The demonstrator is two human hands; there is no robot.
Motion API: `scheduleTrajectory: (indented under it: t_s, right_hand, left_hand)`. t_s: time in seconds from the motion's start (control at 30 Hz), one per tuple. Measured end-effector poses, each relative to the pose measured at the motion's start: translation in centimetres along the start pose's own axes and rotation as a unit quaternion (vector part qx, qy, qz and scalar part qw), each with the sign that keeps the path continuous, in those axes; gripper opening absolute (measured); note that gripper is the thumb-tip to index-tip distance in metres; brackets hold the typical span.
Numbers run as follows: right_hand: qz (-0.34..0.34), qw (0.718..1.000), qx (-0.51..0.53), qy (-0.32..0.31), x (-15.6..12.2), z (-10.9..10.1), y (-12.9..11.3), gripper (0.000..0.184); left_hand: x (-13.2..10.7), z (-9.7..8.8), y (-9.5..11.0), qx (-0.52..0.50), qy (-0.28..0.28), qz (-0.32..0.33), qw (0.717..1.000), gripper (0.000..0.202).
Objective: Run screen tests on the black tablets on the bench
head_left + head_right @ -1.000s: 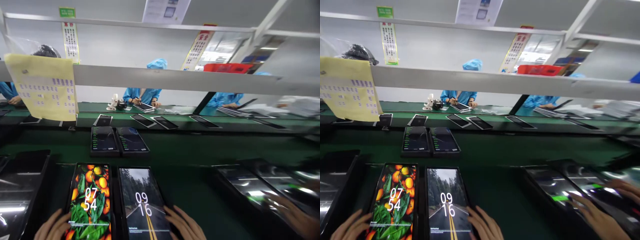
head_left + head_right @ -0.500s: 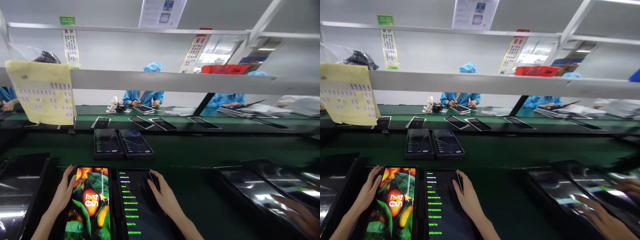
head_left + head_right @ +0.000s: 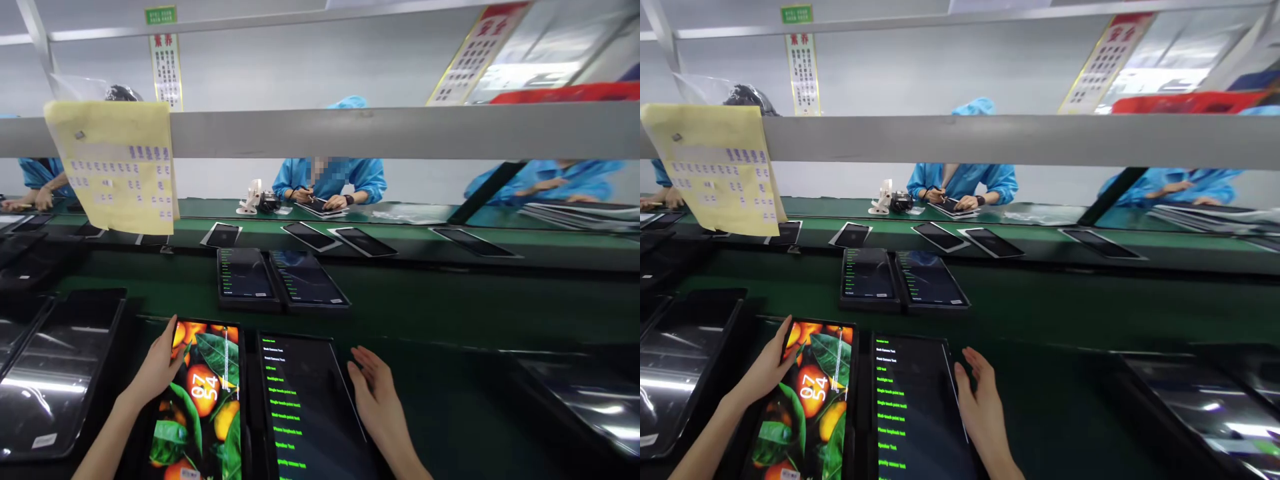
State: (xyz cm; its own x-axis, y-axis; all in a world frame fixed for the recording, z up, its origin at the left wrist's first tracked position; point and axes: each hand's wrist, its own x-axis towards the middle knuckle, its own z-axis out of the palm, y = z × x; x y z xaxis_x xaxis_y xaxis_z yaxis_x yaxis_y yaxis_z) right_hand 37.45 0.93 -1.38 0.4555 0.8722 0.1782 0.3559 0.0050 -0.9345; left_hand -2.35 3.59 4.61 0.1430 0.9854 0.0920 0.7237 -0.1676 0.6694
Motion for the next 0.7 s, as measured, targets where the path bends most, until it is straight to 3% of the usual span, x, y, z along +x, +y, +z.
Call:
scheduleTrajectory:
  t_s: [0.3, 0.47, 0.6, 0.7]
  right_hand:
    - [-0.005, 1.0, 0.016, 0.007, 0.3, 0.2, 0.1, 0.061]
    - [-0.008, 1.0, -0.004, 0.004, 0.5, 0.3, -0.5, 0.06]
    - [0.012, 1.0, -0.023, -0.011, 0.8, 0.2, -1.1, 0.06]
    - [0.021, 0.999, -0.03, -0.029, 0.7, 0.0, -1.3, 0.061]
  left_hand:
    - [-0.2, -0.6, 0.6, 0.023, -0.036, -0.009, 0.999, 0.067]
    - [0.7, 0.3, 0.5, 0.131, -0.029, -0.003, 0.991, 0.094]
    - [1.3, -0.8, -0.8, 0.049, -0.045, 0.008, 0.998, 0.092]
    - [0.7, -2.2, -1.6, -0.009, -0.017, -0.021, 1.0, 0.079]
